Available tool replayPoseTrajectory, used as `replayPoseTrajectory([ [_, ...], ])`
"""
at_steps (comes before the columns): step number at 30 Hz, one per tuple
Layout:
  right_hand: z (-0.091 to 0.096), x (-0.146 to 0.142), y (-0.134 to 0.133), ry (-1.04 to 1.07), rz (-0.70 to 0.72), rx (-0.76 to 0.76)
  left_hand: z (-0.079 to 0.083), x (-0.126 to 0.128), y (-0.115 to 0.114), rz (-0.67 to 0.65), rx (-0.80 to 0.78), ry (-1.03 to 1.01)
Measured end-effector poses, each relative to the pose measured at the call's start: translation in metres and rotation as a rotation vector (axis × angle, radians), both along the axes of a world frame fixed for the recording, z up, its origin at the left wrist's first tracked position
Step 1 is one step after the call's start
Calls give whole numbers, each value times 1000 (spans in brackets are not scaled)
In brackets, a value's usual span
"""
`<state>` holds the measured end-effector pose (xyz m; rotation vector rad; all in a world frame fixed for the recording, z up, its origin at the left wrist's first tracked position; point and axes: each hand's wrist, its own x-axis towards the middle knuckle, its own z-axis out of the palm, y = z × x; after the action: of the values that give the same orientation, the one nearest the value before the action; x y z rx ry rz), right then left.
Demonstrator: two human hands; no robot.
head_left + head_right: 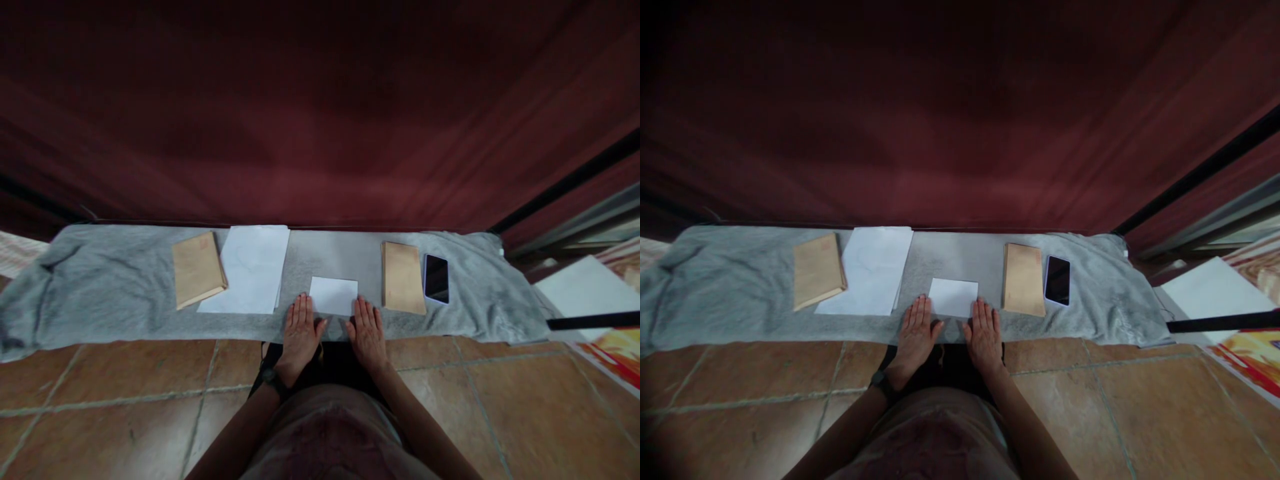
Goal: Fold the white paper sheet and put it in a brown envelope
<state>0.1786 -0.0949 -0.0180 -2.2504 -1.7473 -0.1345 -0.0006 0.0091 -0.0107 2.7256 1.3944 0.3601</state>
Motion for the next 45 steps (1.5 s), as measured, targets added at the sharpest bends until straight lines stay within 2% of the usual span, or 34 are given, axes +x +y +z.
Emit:
replayPoseTrajectory([
  [10, 1, -1, 0, -3, -6, 39, 7, 6, -2, 12, -7, -1],
  [19, 1, -1, -1, -24, 6, 26, 10, 42, -6, -278, -21, 17],
  [23, 2, -2, 0, -33, 9, 15, 10, 59, -2, -344, -39, 6],
  [28, 1, -2, -1, -15, 7, 11, 11, 66, 7, -309, -65, 25],
  [38, 3, 0, 3, 39, -11, 36, 1, 50, 23, -163, -49, 52],
  [45, 9, -9, 33, 105, 54, 78, 2, 48, 25, -162, -63, 68],
])
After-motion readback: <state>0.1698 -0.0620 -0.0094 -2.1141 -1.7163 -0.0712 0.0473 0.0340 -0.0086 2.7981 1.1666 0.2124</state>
